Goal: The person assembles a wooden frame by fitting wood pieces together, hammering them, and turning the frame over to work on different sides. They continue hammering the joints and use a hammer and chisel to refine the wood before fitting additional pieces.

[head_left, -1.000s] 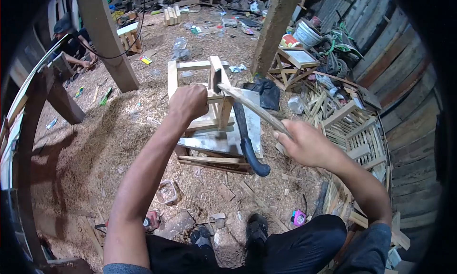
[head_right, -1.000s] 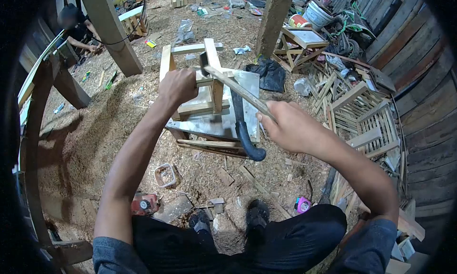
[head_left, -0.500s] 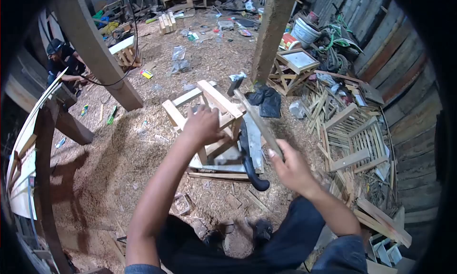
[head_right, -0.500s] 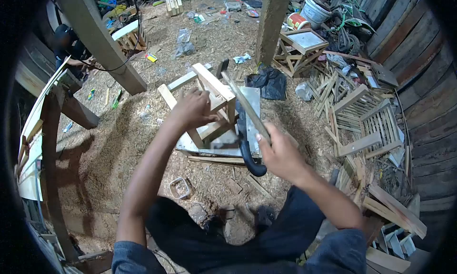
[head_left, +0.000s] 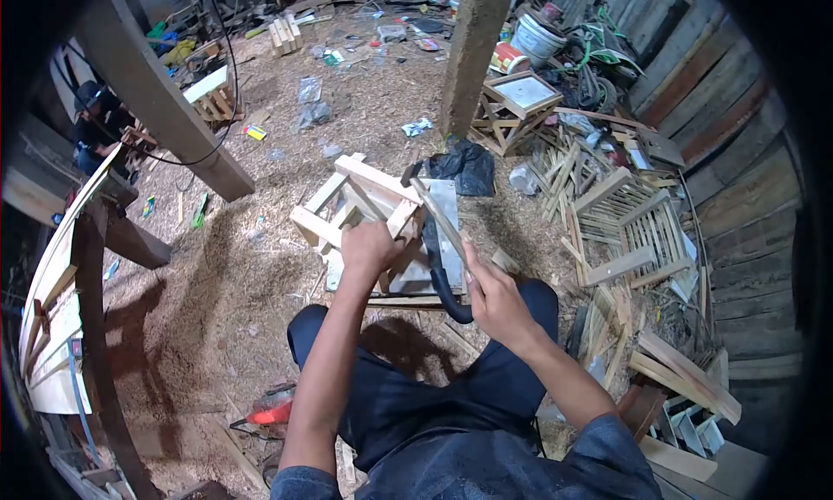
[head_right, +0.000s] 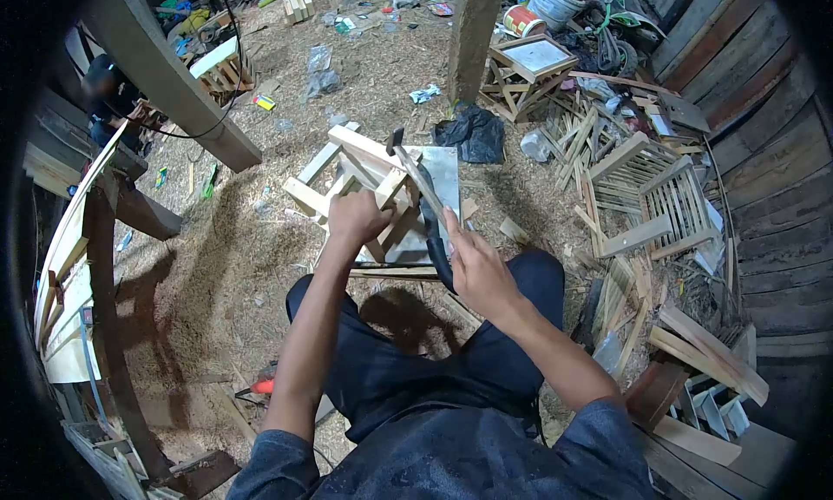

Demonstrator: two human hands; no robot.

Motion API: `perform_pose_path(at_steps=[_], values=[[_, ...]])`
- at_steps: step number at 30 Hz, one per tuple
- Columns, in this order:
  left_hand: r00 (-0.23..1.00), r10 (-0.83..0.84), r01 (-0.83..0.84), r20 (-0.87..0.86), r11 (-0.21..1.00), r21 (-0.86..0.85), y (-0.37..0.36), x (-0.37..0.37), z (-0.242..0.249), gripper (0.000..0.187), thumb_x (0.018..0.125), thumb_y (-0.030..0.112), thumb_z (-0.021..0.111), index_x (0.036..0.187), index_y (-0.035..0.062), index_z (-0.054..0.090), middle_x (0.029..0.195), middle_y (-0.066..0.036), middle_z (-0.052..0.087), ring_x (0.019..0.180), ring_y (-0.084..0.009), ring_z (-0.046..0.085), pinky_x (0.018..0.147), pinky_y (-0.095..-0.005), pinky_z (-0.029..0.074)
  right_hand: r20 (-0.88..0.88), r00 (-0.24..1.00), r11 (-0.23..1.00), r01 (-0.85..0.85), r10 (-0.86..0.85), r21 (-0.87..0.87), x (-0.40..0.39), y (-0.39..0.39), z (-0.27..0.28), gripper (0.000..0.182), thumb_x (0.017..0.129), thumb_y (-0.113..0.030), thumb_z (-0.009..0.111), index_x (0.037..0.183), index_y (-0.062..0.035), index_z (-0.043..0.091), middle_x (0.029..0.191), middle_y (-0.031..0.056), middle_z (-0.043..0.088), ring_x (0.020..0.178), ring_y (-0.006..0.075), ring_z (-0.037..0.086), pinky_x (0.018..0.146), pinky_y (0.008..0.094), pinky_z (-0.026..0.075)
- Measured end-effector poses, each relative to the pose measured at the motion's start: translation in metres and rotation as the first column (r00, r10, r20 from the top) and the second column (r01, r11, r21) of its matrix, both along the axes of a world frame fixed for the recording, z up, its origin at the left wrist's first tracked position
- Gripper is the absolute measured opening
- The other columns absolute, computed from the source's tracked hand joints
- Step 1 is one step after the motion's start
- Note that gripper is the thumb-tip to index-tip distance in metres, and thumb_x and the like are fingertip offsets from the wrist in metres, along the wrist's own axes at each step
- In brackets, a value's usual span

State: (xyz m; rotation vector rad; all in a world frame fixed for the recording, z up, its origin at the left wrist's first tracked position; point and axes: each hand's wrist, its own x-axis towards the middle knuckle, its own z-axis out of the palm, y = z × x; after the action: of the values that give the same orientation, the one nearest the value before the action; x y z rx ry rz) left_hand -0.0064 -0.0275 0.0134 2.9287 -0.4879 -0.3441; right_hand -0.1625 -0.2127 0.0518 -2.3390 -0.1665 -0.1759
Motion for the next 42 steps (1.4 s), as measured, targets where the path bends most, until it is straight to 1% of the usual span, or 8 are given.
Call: perform_pose_path(at_steps=[10, 12, 18, 20, 30, 36, 40, 42], values=[[1.0, -0.005, 0.006, 0.021, 1.0, -0.025, 0.001, 0.002, -0.013, 0.046, 0.077, 0.045, 0.062, 0.09, 0.0019, 0.07, 0.086, -0.017, 0.071, 0.083, -0.0322, 0.069, 0.086, -0.042, 0.047, 0.143, 0.989, 0.984, -0.002, 0.028, -0.177, 0.014, -0.005, 0.021, 0.058, 0.09, 0.001, 0.052, 0.145, -0.0023, 0.037, 0.086, 0.0257, 0.061, 0.08, 0.0421, 0.061, 0.073, 0.0461, 0.048], [0.999, -0.011, 0.012, 0.05, 1.0, -0.017, 0.0, 0.002, -0.015, 0.045, 0.077, 0.044, 0.062, 0.09, 0.0013, 0.07, 0.085, -0.017, 0.071, 0.082, -0.0323, 0.069, 0.086, -0.0425, 0.047, -0.242, 0.97, 0.952, -0.096, 0.024, -0.29, 0.006, -0.015, 0.027, 0.058, 0.089, 0.002, 0.053, 0.144, -0.0022, 0.038, 0.084, 0.0258, 0.061, 0.076, 0.0425, 0.062, 0.072, 0.0466, 0.049], [1.0, -0.025, 0.025, 0.005, 0.999, -0.04, 0.001, 0.004, -0.013, 0.046, 0.077, 0.044, 0.063, 0.089, 0.0001, 0.07, 0.084, -0.018, 0.071, 0.08, -0.0328, 0.069, 0.086, -0.0429, 0.047, 0.187, 0.982, 0.999, 0.005, 0.004, -0.046, 0.013, -0.011, 0.043, 0.058, 0.089, 0.002, 0.052, 0.145, -0.0019, 0.037, 0.079, 0.0269, 0.061, 0.07, 0.0422, 0.063, 0.067, 0.0466, 0.049], [0.999, -0.014, 0.015, 0.031, 0.999, -0.039, 0.002, 0.002, -0.016, 0.047, 0.077, 0.045, 0.063, 0.089, 0.0, 0.07, 0.085, -0.018, 0.071, 0.08, -0.0329, 0.069, 0.086, -0.0427, 0.047, -0.19, 0.98, 0.985, -0.083, 0.054, -0.151, 0.009, -0.023, 0.028, 0.059, 0.09, 0.003, 0.05, 0.147, -0.0027, 0.035, 0.084, 0.0259, 0.062, 0.074, 0.0394, 0.064, 0.069, 0.0455, 0.049], [0.999, -0.005, 0.007, 0.033, 0.998, -0.062, 0.001, 0.001, -0.013, 0.049, 0.077, 0.047, 0.064, 0.089, 0.0003, 0.07, 0.087, -0.019, 0.071, 0.082, -0.0332, 0.069, 0.086, -0.0424, 0.046, -0.019, 0.99, 0.969, -0.139, 0.139, -0.202, 0.015, -0.031, 0.026, 0.058, 0.093, -0.001, 0.052, 0.148, -0.0094, 0.036, 0.073, 0.0174, 0.057, 0.061, 0.0221, 0.057, 0.059, 0.0341, 0.046], [0.999, -0.021, 0.023, 0.029, 0.998, -0.067, 0.003, 0.003, -0.015, 0.049, 0.078, 0.048, 0.061, 0.089, 0.0009, 0.071, 0.088, -0.018, 0.071, 0.082, -0.0333, 0.069, 0.086, -0.0426, 0.047, 0.198, 0.98, 0.997, 0.047, -0.034, -0.062, 0.01, -0.019, 0.03, 0.063, 0.089, 0.003, 0.05, 0.149, -0.0056, 0.032, 0.086, 0.0236, 0.063, 0.076, 0.0359, 0.064, 0.071, 0.0433, 0.05], [0.999, -0.016, 0.018, 0.042, 0.998, -0.055, 0.001, 0.002, -0.012, 0.05, 0.079, 0.048, 0.06, 0.089, 0.0008, 0.071, 0.088, -0.018, 0.071, 0.083, -0.0332, 0.069, 0.086, -0.0424, 0.047, -0.329, 0.943, 0.977, -0.106, 0.04, -0.184, 0.018, -0.023, 0.05, 0.059, 0.09, 0.001, 0.05, 0.147, -0.0038, 0.035, 0.095, 0.0262, 0.065, 0.082, 0.0352, 0.067, 0.07, 0.0439, 0.051], [1.0, 0.008, -0.01, -0.027, 0.999, -0.052, 0.001, 0.004, -0.009, 0.05, 0.08, 0.048, 0.06, 0.09, 0.0006, 0.071, 0.089, -0.019, 0.071, 0.084, -0.0329, 0.069, 0.086, -0.0419, 0.047, -0.16, 0.985, 0.99, -0.087, 0.068, -0.111, 0.022, -0.016, 0.063, 0.058, 0.09, 0.001, 0.05, 0.146, -0.0006, 0.035, 0.085, 0.0239, 0.064, 0.07, 0.0326, 0.066, 0.065, 0.0424, 0.052]])
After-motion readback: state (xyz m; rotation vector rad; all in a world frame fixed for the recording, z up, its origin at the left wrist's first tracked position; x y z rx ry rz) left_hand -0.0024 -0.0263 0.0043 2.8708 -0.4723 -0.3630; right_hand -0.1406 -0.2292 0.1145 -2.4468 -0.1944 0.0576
